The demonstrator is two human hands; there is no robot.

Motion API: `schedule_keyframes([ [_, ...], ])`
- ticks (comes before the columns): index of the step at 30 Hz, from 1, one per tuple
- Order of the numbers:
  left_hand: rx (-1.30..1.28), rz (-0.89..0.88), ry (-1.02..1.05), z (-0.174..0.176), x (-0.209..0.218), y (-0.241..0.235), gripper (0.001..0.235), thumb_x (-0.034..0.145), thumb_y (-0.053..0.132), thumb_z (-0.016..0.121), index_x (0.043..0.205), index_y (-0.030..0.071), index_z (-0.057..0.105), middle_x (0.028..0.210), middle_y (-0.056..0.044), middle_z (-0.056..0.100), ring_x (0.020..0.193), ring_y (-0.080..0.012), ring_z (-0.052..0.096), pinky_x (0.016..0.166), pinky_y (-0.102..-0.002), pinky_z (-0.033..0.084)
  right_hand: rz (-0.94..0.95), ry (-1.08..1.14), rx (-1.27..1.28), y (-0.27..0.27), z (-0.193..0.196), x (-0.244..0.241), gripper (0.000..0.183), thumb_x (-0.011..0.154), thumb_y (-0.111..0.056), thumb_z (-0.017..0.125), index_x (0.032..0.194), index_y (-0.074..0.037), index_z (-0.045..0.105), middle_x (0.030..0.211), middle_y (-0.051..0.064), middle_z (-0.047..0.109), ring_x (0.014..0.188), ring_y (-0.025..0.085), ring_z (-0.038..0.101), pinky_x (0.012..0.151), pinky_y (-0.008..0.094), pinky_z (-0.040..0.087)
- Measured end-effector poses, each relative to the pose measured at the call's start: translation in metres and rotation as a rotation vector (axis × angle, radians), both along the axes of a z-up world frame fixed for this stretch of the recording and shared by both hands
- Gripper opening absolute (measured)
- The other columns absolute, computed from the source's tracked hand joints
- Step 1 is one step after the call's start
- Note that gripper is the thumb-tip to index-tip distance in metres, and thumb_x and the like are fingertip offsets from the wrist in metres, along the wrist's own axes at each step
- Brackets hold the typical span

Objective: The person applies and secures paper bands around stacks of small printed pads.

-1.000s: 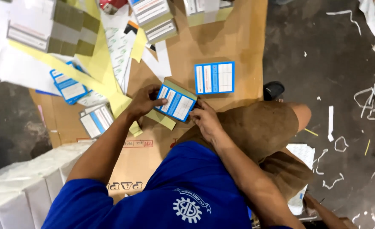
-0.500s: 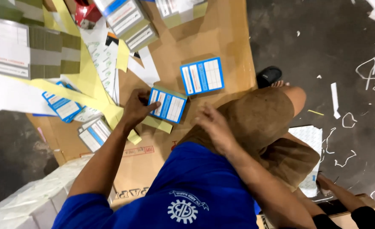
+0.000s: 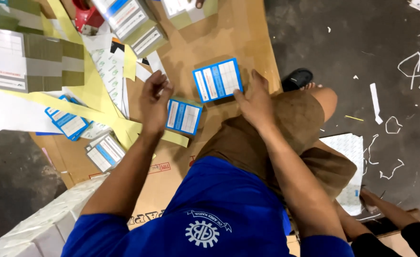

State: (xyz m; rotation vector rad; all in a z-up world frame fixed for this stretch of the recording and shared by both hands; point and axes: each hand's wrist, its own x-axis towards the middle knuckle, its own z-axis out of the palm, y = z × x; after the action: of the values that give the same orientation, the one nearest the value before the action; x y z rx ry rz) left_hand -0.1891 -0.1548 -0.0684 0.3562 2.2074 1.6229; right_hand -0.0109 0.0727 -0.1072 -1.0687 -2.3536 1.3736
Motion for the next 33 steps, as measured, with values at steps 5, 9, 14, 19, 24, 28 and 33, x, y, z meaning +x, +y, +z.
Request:
schedule_keyframes([
  [5,0.202,0.172,-0.496,-0.048,0.0,0.055,0.033,0.091,0.02,0.074,0.114,0.004,0.057,0.106,-0.004,0.062,0.099,-0.014,0.059,0.086,-0.029,0.05,0.029,-0.175,0.102,-0.001,-0.021,-0.033,0.065,0.084,-0.028,0.08,0.135,0.005,0.055,0.133,0.033,0.056,0.128,0.047,0.05,0.111,0.049,0.041],
  [9,-0.047,0.093,-0.783,-0.084,-0.011,0.073,0.026,0.094,0.027,0.071,0.079,0.015,0.054,0.065,0.003,0.04,0.052,-0.0133,0.035,0.044,-0.034,0.026,0.036,-0.272,0.137,-0.007,-0.058,-0.045,0.058,0.076,-0.038,0.079,0.12,-0.001,0.066,0.121,0.024,0.066,0.119,0.047,0.054,0.105,0.053,0.042],
  [14,-0.158,-0.015,-0.701,-0.108,-0.015,0.071,0.017,0.093,0.022,0.07,0.096,0.006,0.064,0.073,-0.003,0.054,0.055,-0.0161,0.047,0.046,-0.035,0.035,-0.044,-0.28,0.117,-0.019,-0.058,-0.057,0.058,0.074,-0.038,0.077,0.12,-0.004,0.068,0.128,0.025,0.061,0.123,0.047,0.05,0.107,0.055,0.041],
  [19,-0.227,0.031,-0.572,-0.147,-0.015,0.079,0.028,0.093,0.009,0.069,0.119,-0.002,0.069,0.101,-0.014,0.072,0.077,-0.0242,0.063,0.064,-0.042,0.05,-0.112,-0.385,-0.186,-0.013,0.016,-0.056,0.055,0.078,-0.036,0.072,0.129,-0.013,0.069,0.145,0.022,0.043,0.137,0.043,0.039,0.111,0.052,0.041],
  [24,-0.148,-0.002,-0.538,-0.184,-0.03,0.07,0.024,0.092,0.004,0.071,0.114,-0.005,0.07,0.102,-0.015,0.073,0.081,-0.0244,0.067,0.071,-0.041,0.054,-0.168,-0.462,-0.356,-0.001,-0.004,-0.063,0.085,0.064,-0.039,0.087,0.136,-0.004,0.059,0.145,0.022,0.043,0.136,0.042,0.041,0.111,0.05,0.044],
  [28,-0.235,0.009,-0.598,-0.165,-0.038,0.076,0.022,0.093,0.005,0.067,0.113,-0.003,0.07,0.101,-0.014,0.074,0.082,-0.0256,0.069,0.071,-0.042,0.056,-0.213,-0.428,-0.4,0.006,0.01,-0.06,0.093,0.058,-0.035,0.089,0.141,-0.01,0.056,0.142,0.02,0.046,0.134,0.04,0.043,0.107,0.049,0.045],
  [33,-0.876,-0.558,-0.16,-0.205,-0.088,0.052,0.038,0.109,0.028,0.062,0.107,-0.007,0.075,0.088,-0.025,0.079,0.078,-0.0353,0.076,0.071,-0.045,0.058,-0.158,-0.181,-0.478,0.0,-0.001,-0.057,0.101,0.056,-0.034,0.092,0.139,0.004,0.05,0.123,0.023,0.066,0.112,0.034,0.067,0.093,0.037,0.057],
])
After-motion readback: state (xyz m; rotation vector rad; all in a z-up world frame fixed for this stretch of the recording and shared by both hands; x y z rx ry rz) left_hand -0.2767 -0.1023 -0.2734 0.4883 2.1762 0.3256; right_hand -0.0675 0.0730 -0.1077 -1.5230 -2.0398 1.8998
